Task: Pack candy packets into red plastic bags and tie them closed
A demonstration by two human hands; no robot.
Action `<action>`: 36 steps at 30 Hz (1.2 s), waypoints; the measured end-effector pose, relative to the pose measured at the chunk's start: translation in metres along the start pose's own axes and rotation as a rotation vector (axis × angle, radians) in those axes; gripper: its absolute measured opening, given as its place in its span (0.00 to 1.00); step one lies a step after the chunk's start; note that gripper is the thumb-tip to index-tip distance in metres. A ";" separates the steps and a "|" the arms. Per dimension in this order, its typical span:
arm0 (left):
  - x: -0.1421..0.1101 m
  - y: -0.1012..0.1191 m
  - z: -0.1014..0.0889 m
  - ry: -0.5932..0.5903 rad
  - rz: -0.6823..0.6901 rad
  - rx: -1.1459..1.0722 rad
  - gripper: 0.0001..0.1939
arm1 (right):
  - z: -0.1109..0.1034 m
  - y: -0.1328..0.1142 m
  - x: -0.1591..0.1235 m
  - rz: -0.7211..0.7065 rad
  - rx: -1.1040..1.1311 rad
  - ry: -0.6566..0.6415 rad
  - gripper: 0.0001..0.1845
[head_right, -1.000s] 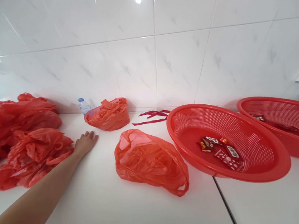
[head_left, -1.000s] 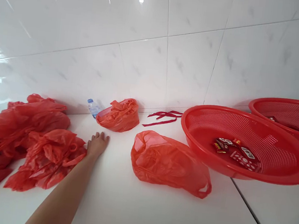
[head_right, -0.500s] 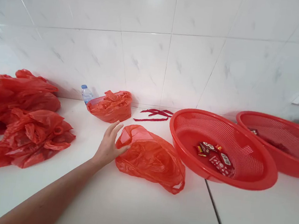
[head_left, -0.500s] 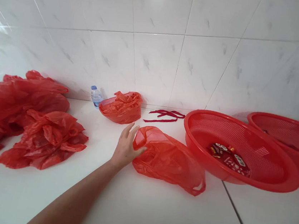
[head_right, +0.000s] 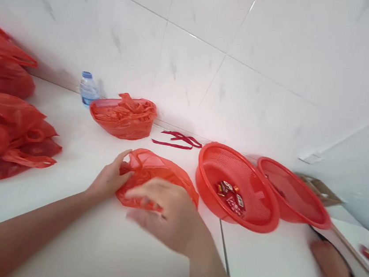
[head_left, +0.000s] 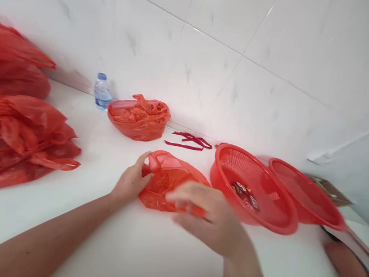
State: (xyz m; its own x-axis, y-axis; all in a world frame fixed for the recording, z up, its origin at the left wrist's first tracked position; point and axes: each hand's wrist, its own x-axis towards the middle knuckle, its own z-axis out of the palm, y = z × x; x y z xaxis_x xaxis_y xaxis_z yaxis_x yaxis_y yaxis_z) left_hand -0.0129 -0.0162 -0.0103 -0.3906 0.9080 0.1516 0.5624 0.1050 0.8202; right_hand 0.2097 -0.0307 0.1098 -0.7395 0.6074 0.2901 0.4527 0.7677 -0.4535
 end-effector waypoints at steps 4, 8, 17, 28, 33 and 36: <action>0.003 -0.003 -0.002 0.003 -0.084 -0.087 0.29 | 0.044 0.028 -0.002 0.164 -0.288 -0.112 0.18; 0.009 -0.009 -0.001 -0.001 -0.127 -0.138 0.24 | 0.054 0.037 -0.038 0.203 -0.196 -0.113 0.17; 0.009 -0.008 -0.004 -0.032 -0.107 -0.128 0.13 | -0.012 0.099 -0.091 0.395 -0.641 0.524 0.25; 0.008 -0.007 -0.006 -0.054 -0.124 -0.114 0.13 | 0.029 0.088 -0.159 0.392 -0.802 0.380 0.17; 0.005 -0.002 -0.010 -0.064 -0.123 -0.108 0.13 | 0.022 0.089 -0.164 0.472 -0.815 0.339 0.18; 0.002 0.001 -0.013 -0.068 -0.107 -0.118 0.13 | 0.006 0.088 -0.166 0.524 -0.801 0.301 0.19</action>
State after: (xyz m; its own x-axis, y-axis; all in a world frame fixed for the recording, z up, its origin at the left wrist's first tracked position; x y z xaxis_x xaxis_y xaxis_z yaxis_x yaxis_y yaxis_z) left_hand -0.0228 -0.0191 -0.0024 -0.3907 0.9202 0.0258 0.4290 0.1572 0.8895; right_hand 0.3694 -0.0646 0.0166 -0.2442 0.8497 0.4672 0.9690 0.2325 0.0837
